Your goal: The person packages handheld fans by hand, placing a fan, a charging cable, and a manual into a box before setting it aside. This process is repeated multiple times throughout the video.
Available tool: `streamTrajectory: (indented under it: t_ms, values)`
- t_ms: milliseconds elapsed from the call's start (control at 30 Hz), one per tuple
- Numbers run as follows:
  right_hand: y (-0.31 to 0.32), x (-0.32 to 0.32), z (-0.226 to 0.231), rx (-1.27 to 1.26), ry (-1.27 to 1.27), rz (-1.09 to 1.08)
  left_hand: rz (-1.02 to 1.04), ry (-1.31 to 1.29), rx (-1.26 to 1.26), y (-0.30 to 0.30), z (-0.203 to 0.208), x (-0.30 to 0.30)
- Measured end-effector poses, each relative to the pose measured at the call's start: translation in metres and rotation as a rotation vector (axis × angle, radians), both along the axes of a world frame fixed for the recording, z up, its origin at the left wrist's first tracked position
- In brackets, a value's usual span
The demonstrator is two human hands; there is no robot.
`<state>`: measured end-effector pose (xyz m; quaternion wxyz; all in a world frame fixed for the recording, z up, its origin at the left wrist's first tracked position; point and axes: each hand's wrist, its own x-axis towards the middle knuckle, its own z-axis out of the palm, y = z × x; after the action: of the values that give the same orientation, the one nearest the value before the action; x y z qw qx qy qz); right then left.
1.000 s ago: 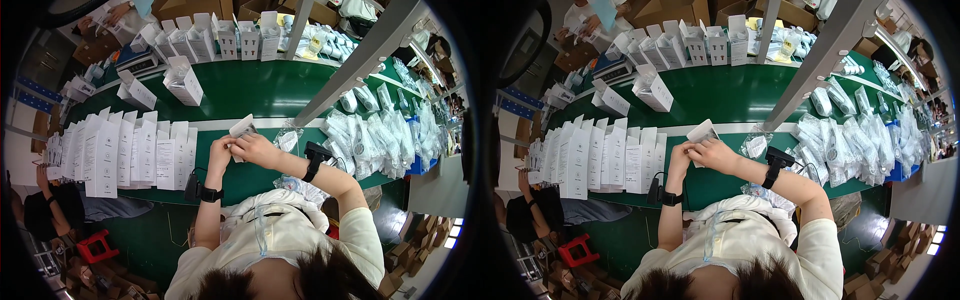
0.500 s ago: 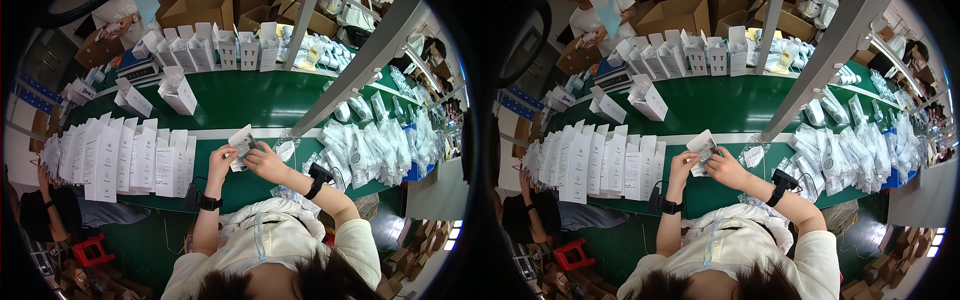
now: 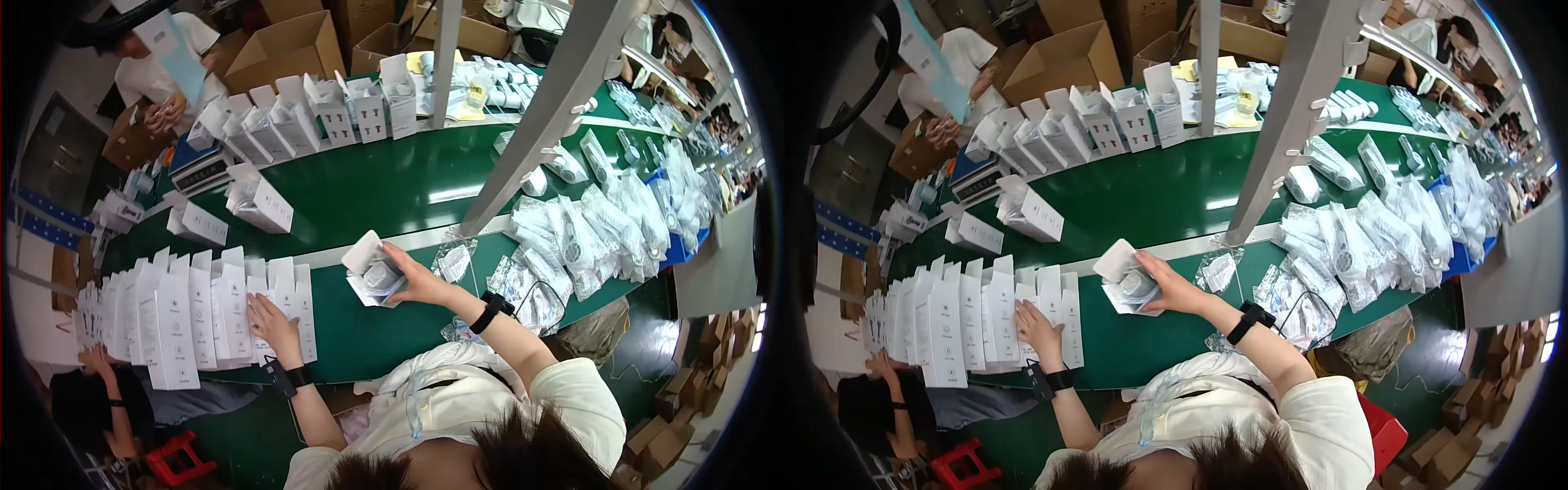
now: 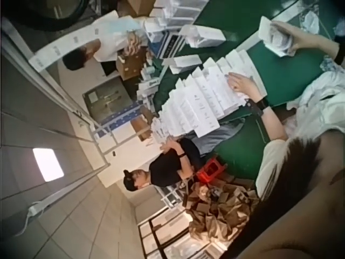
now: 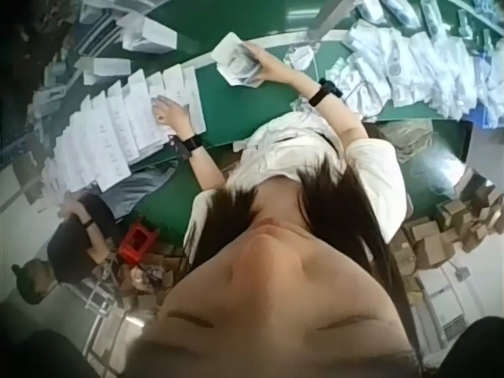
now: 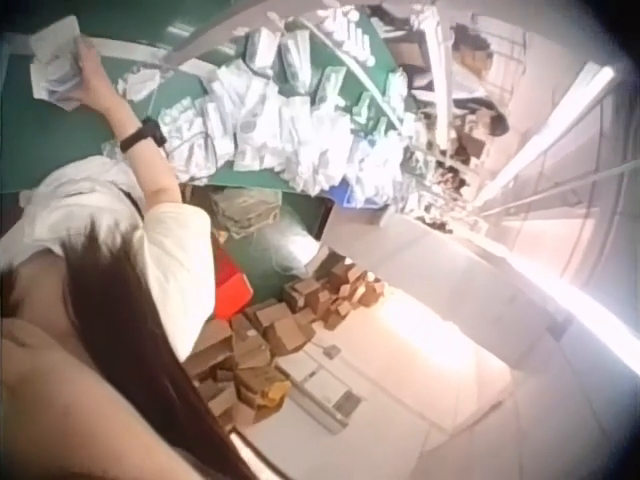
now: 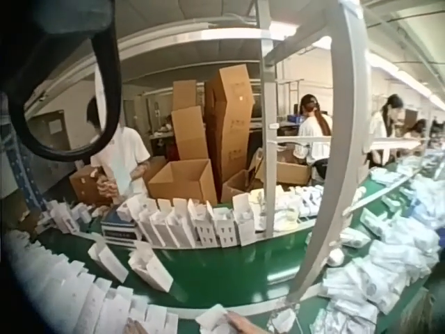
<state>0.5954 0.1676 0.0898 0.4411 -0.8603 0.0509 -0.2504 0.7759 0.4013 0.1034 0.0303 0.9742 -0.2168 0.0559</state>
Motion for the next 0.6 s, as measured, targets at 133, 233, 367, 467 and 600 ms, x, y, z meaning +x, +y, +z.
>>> streamTrajectory:
  t_ms: [133, 233, 367, 467, 600]
  values:
    - [-0.028, 0.029, 0.016, 0.288, 0.080, 0.049, -0.067, -0.036, -0.034, 0.008, -0.003, -0.003]
    - [-0.066, 0.055, 0.022, 0.281, -0.112, -0.234, -0.187, 0.111, -0.392, -0.007, 0.020, -0.030]
    - [-0.115, 0.106, 0.014, 0.285, -0.189, -0.361, -0.277, 0.120, -0.482, -0.065, 0.016, -0.085]
    - [-0.132, 0.121, -0.006, 0.149, -0.123, -0.415, -0.162, 0.433, -0.351, -0.102, -0.012, -0.102]
    - [-0.117, 0.078, -0.004, -0.036, -0.166, -0.564, -0.131, 0.758, -0.133, -0.111, -0.035, -0.085]
